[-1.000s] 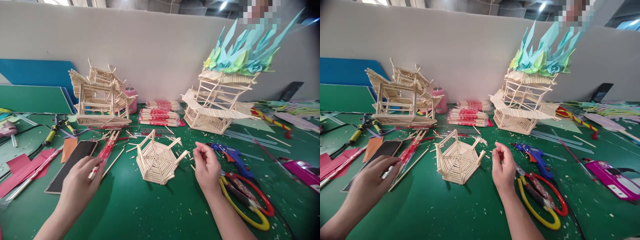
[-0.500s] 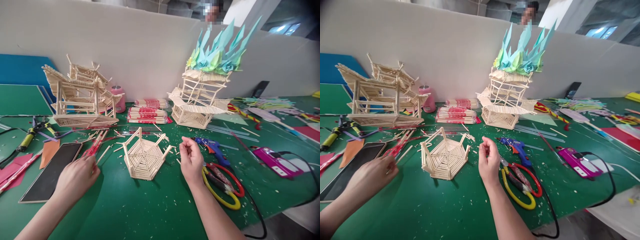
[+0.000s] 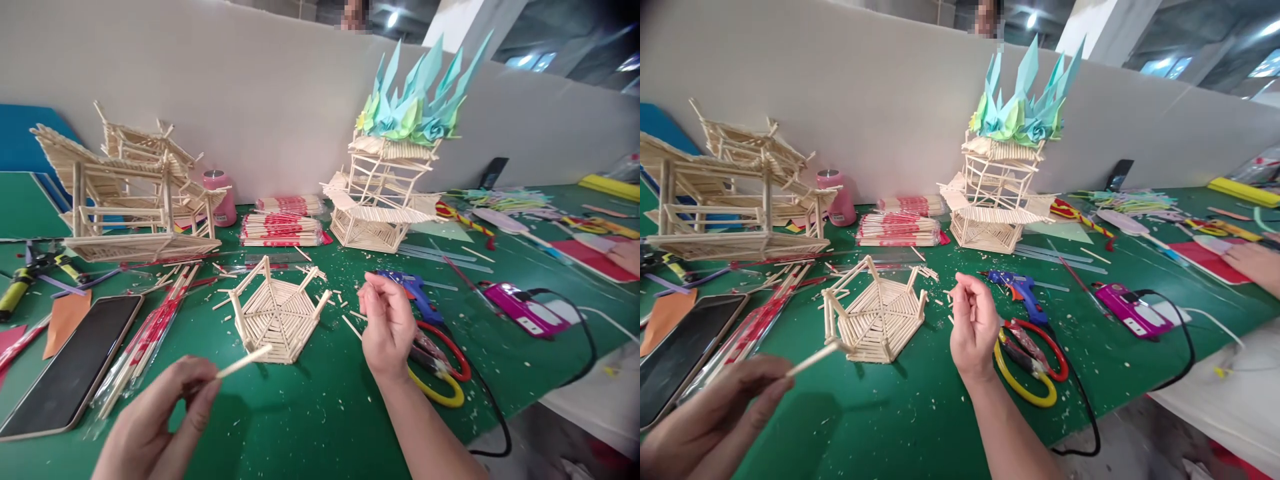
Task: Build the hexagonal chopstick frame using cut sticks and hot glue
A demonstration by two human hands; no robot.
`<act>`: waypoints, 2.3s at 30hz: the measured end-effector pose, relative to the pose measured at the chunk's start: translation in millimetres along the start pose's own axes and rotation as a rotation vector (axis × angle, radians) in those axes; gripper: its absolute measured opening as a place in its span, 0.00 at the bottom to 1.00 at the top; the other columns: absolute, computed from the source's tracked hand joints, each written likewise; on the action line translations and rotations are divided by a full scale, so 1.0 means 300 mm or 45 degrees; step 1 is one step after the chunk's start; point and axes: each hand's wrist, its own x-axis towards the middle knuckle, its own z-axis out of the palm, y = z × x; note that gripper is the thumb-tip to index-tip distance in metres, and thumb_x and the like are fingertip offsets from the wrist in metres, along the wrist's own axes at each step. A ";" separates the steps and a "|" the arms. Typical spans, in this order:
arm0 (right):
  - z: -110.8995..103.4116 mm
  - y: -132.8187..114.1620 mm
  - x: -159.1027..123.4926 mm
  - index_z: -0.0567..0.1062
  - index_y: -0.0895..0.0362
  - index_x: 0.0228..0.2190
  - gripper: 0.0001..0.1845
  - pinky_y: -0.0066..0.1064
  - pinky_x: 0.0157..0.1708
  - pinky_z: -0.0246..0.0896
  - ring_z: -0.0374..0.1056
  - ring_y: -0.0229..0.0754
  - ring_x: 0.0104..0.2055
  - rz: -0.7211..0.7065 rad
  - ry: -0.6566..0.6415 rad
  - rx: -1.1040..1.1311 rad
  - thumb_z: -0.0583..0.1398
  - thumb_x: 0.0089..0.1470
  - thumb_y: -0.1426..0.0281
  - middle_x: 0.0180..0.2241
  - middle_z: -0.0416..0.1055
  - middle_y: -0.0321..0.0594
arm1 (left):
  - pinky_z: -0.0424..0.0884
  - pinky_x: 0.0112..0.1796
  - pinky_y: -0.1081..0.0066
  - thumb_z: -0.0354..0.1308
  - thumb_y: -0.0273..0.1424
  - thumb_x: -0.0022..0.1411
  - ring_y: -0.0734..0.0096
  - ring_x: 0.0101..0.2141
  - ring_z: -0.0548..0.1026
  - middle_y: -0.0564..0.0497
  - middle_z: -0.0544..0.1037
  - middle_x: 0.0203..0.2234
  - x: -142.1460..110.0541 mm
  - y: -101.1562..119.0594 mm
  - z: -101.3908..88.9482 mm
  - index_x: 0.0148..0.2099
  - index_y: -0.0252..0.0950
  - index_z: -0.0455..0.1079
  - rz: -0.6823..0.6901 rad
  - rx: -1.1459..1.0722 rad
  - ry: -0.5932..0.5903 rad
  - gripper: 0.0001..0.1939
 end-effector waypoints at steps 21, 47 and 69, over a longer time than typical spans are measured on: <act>0.069 0.022 -0.050 0.71 0.55 0.30 0.08 0.31 0.31 0.65 0.67 0.39 0.30 -0.300 -1.308 -0.250 0.51 0.55 0.73 0.29 0.71 0.39 | 0.69 0.31 0.74 0.47 0.24 0.63 0.73 0.31 0.72 0.49 0.71 0.33 0.005 -0.138 0.152 0.38 0.38 0.60 0.452 0.017 -0.401 0.04; 0.015 -0.026 -0.062 0.68 0.55 0.33 0.07 0.26 0.19 0.56 0.59 0.35 0.22 -0.545 -0.769 -0.007 0.58 0.49 0.77 0.23 0.65 0.35 | 0.67 0.27 0.74 0.49 0.25 0.62 0.76 0.25 0.71 0.51 0.75 0.27 0.077 -0.008 0.122 0.39 0.33 0.66 0.679 0.209 -0.073 0.05; 0.031 -0.012 -0.064 0.68 0.57 0.31 0.05 0.25 0.22 0.56 0.58 0.32 0.23 -0.377 -0.694 -0.003 0.56 0.52 0.79 0.24 0.63 0.33 | 0.62 0.28 0.67 0.52 0.28 0.62 0.71 0.21 0.69 0.51 0.74 0.22 0.123 0.006 0.113 0.34 0.32 0.68 0.791 0.487 0.182 0.06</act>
